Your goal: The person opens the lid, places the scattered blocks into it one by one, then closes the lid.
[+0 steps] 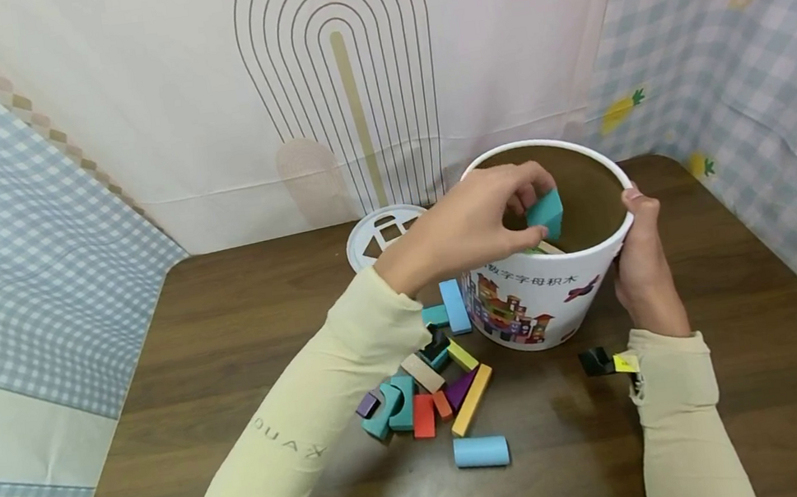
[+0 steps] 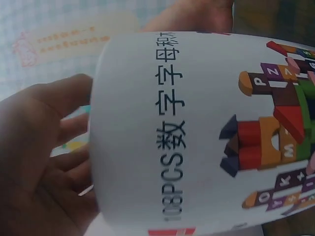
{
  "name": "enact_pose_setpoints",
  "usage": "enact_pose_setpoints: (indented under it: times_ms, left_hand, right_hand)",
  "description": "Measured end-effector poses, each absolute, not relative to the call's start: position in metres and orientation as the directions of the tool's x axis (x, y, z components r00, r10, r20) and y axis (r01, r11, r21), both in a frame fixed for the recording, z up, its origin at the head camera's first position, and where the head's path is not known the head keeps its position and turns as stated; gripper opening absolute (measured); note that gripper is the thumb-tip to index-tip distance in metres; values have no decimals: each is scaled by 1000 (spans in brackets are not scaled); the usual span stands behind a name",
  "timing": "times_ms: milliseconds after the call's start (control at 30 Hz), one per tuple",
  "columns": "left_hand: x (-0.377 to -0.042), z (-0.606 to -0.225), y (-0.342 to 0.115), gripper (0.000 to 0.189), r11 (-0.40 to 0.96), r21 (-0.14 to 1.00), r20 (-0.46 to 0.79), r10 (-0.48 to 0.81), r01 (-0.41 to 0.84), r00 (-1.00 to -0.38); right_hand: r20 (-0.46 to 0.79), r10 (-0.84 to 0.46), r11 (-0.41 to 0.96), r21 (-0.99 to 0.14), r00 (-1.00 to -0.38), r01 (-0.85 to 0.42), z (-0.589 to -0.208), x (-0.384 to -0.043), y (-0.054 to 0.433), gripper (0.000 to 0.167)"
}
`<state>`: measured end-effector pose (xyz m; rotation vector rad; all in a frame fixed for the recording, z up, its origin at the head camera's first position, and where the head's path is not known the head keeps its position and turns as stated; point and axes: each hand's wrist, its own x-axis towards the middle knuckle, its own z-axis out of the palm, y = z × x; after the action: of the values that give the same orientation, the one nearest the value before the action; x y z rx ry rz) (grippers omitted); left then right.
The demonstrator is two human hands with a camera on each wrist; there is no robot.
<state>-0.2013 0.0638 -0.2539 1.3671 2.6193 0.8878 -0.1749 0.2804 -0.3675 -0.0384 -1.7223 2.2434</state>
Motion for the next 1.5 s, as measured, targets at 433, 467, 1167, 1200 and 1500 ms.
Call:
enact_pose_setpoints:
  times_ms: [433,467,1167,1200,1500]
  left_hand:
    - [-229,-247,108,21,707,356,-483,699,611,-527]
    - [-231,-248,110,22,714,352,-526,686,605,-503]
    - [-233,-261,114,15,516,425,-150,851,744,-504]
    - [-232,-261,113,16,491,437,-89,857,753,-508]
    - [-211,-257,86,25,425,456,-5,880,781,-476]
  right_hand:
    - [169,258,-245,-941,-951,-234,-367,-174,278,51]
    - [165,259,-243,-942,-952,-230,-367,-173,278,51]
    - [215,240,-273,-921,-947,-278,-367,-173,280,46]
    - [219,239,-274,-920,-946,-282,-367,-173,281,46]
    - [190,252,-290,-921,-949,-261,-369,-173,284,45]
